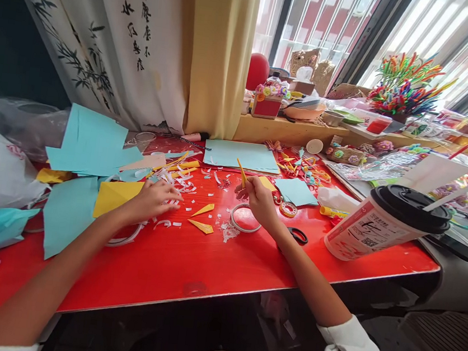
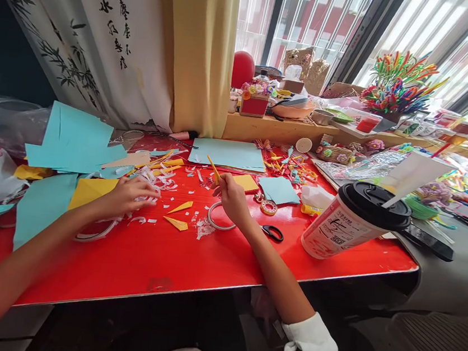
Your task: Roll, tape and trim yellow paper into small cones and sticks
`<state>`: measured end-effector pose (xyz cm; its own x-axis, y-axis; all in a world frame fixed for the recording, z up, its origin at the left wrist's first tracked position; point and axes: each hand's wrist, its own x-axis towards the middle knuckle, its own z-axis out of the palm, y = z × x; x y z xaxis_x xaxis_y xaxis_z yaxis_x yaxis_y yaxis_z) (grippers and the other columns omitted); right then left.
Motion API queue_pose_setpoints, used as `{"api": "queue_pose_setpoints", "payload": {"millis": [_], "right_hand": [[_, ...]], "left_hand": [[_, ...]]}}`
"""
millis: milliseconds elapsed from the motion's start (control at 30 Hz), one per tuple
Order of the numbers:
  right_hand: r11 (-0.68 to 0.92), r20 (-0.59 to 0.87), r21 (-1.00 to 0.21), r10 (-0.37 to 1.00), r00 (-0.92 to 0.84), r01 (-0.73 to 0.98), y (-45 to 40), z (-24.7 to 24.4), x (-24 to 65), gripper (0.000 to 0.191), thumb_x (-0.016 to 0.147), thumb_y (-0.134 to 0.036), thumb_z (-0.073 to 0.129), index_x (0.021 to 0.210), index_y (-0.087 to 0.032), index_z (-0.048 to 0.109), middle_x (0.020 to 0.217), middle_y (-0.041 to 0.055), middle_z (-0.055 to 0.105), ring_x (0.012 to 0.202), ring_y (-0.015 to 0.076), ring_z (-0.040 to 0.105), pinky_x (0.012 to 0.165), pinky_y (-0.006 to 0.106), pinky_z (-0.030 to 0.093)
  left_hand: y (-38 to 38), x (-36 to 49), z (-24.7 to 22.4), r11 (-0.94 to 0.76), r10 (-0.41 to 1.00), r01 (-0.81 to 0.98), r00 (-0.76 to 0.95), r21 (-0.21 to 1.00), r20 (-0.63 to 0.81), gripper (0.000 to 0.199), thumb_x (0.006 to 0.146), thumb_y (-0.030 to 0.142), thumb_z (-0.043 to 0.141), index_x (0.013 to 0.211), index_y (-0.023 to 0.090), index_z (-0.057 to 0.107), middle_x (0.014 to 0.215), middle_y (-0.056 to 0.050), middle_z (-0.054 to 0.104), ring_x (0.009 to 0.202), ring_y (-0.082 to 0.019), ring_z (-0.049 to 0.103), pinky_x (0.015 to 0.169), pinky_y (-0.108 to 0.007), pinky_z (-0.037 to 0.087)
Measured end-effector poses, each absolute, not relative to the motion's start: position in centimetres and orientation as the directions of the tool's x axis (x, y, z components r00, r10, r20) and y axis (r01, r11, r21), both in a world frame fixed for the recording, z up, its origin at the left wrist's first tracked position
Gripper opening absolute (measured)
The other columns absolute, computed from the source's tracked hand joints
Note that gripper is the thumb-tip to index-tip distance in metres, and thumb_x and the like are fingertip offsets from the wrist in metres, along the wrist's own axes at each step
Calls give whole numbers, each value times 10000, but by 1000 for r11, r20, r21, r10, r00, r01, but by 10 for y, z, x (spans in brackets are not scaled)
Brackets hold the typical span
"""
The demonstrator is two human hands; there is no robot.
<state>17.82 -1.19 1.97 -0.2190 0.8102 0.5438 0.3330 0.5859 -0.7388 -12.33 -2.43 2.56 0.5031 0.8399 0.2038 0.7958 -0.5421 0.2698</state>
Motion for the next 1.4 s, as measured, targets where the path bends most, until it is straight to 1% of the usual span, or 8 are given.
{"api": "queue_pose_setpoints", "payload": {"millis": [100,233,400,533,967,1200,1333,1400], "right_hand": [[579,537,-742,815,-217,338,-12,19,178,263,939,-414,307,812,-212,418,778,34,628,599,128,614,591,269,476],[571,531,-728,820,-214,380,-12,18,180,249,942,-396,304,821,-210,418,763,27,624,597,122,605,600,263,469],[573,524,-730,819,-233,372,-11,17,180,223,946,-366,303,839,-209,422,801,32,636,620,121,621,615,261,472],[580,536,-726,814,-225,370,-11,17,180,222,945,-369,301,831,-213,409,774,25,625,602,119,613,604,258,474],[579,532,-718,814,-231,386,-12,17,180,215,943,-349,303,813,-210,403,749,21,614,598,123,619,597,257,469],[587,535,-710,809,-243,390,-10,16,180,210,943,-352,295,812,-216,388,773,26,625,598,127,621,605,265,474],[578,533,-709,815,-230,405,-10,18,181,210,942,-347,300,808,-216,393,769,29,633,599,127,624,601,260,472],[573,525,-708,818,-233,413,-10,19,183,213,941,-347,303,802,-215,396,769,29,638,598,124,625,600,256,472]], "left_hand": [[-4,-102,37,-481,870,719,321,501,373,206,765,393,559,723,212,647,834,-49,665,848,-223,550,798,-327,357],[10,-87,38,-418,898,715,230,560,376,186,773,366,538,750,209,634,772,-17,676,731,-185,589,671,-270,400],[13,-94,30,-349,924,728,163,590,346,240,804,352,478,872,195,647,791,-15,692,748,-169,622,675,-242,426],[13,-95,27,-299,940,765,135,570,313,262,797,353,483,940,197,637,745,-4,686,679,-152,604,621,-229,405],[26,-99,16,-189,938,905,52,380,342,414,842,497,401,604,190,545,546,-23,546,552,-158,483,522,-256,270],[28,-101,14,-331,899,885,188,329,396,253,821,273,435,965,200,629,1052,-62,620,985,-195,552,841,-270,401],[27,-106,15,-260,903,920,124,294,410,264,860,331,409,880,185,629,797,-54,655,796,-209,592,780,-322,420],[26,-110,16,-229,891,942,101,247,442,250,860,321,422,880,189,633,835,-78,655,895,-258,576,845,-393,381]]}}
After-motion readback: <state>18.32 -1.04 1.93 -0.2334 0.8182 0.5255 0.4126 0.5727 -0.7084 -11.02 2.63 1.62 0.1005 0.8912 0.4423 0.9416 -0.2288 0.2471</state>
